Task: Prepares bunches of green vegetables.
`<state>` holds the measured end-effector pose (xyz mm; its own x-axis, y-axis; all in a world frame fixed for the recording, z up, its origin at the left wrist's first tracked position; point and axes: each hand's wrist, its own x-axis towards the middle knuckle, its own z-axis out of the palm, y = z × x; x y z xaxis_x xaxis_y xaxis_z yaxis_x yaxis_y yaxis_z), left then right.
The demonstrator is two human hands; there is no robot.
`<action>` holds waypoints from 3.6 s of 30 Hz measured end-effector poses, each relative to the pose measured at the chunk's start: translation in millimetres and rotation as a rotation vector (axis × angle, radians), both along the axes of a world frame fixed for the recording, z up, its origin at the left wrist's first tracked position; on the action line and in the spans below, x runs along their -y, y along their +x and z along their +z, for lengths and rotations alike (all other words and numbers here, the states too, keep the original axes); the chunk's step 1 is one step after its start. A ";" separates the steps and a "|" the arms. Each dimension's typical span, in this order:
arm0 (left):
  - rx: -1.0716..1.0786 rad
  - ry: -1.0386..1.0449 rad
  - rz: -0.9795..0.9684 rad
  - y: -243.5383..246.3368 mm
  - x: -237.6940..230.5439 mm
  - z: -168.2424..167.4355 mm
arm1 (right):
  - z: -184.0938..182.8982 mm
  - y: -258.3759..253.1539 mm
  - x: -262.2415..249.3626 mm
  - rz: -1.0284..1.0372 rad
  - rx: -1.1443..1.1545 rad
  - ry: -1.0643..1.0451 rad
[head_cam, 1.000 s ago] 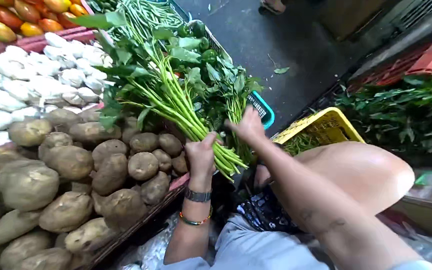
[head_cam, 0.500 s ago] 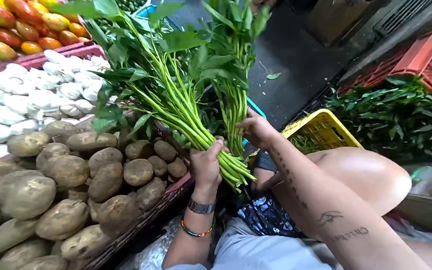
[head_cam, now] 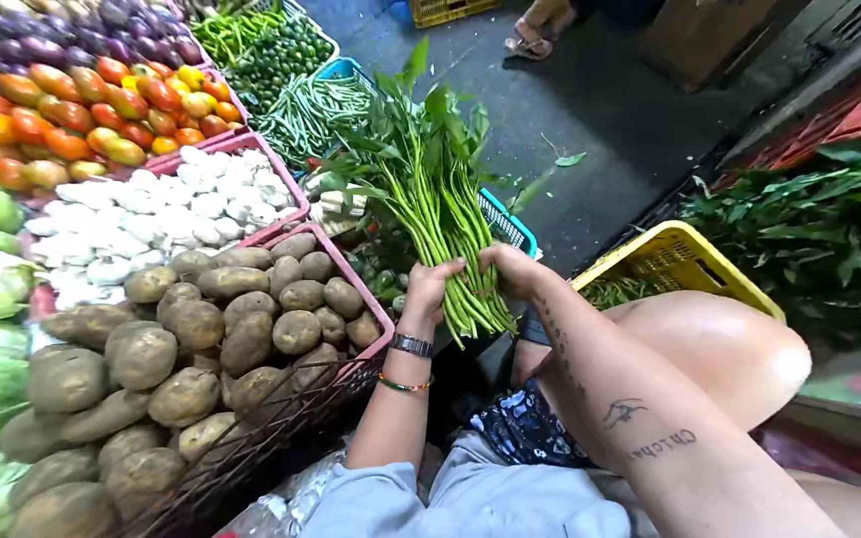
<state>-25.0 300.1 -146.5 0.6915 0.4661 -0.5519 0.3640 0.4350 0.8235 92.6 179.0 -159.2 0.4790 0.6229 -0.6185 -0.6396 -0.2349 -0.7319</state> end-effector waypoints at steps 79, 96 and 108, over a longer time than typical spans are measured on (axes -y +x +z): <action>0.851 -0.447 -1.046 80.5 277.3 167.5 | 229.0 -69.0 333.1 -0.804 0.766 0.370; 0.562 -0.138 -1.168 101.3 351.8 150.0 | 167.7 -64.1 414.6 -0.858 0.752 0.025; 0.420 -0.412 -1.088 112.7 340.2 138.0 | 157.3 -70.4 451.0 -1.116 0.584 0.300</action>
